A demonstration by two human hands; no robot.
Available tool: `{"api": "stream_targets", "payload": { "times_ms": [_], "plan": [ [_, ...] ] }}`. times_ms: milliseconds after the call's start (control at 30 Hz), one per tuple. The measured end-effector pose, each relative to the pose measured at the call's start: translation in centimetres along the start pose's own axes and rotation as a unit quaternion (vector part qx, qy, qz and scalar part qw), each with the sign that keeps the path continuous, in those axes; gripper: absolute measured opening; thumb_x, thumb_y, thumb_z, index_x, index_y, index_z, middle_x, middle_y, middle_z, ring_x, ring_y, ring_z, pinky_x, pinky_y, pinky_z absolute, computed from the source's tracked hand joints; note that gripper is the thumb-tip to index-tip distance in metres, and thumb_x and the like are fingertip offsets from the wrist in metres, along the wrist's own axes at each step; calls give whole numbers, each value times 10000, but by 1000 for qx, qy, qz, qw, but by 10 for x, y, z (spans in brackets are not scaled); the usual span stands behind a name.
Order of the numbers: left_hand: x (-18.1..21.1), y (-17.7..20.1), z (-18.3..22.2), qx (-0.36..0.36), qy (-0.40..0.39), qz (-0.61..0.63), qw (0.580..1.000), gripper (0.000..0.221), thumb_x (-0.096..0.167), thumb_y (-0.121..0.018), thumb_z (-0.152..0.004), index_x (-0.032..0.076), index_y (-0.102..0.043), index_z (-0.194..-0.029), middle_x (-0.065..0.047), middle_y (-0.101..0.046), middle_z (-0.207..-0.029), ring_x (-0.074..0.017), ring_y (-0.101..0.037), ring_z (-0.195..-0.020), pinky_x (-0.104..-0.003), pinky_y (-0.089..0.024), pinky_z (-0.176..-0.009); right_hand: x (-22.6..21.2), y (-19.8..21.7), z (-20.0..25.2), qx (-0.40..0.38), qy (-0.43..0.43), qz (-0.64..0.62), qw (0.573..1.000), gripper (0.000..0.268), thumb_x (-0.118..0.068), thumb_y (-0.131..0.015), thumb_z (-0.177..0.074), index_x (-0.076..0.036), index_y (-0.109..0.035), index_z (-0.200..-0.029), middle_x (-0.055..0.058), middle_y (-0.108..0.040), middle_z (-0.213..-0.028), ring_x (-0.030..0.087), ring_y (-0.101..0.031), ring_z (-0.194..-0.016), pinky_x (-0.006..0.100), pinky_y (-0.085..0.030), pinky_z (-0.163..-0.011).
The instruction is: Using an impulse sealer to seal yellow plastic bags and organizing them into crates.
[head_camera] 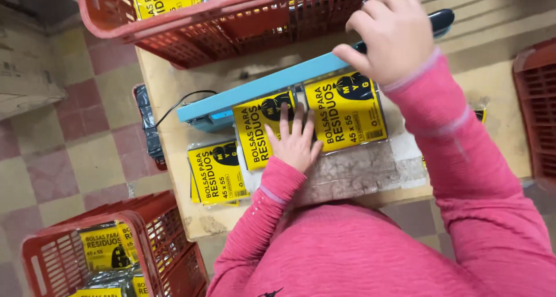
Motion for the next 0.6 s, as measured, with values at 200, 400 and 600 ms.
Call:
{"api": "stream_targets", "payload": {
  "times_ms": [200, 400, 600],
  "plan": [
    [-2, -8, 5, -23, 20, 2, 1000, 699, 474, -631, -885, 223, -449, -1511, -67, -325, -1644, -365, -187, -1537, -799, -208, -1100, 30, -93, 3, -232, -49, 4, 972, 498, -638, -654, -900, -159, -776, -963, 75, -730, -934, 291, -664, -952, 438, -501, -812],
    [-1, -8, 7, -18, 24, 21, 999, 707, 440, -607, -896, 218, -435, -1545, -58, -307, -1658, -364, -168, -1550, -793, -178, -1108, 44, -140, 26, -270, -104, -35, 957, 517, -663, -660, -889, -195, -792, -1063, 108, -738, -942, 315, -687, -895, 458, -519, -848],
    [-1, -7, 12, -22, 15, 14, 1000, 697, 446, -599, -910, 208, -439, -1546, -69, -315, -1660, -357, -157, -1559, -794, -165, -1104, 37, -135, 29, -199, -95, -47, 974, 447, -619, -700, -845, -209, -806, -991, 67, -747, -845, 287, -672, -993, 476, -508, -910]
  ]
}}
Point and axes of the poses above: each hand's wrist, its own z-axis away from the middle knuckle, its own y-axis out of the back of the hand, x = y × z, the point moved 3 cm from there along -z, towards the middle knuckle
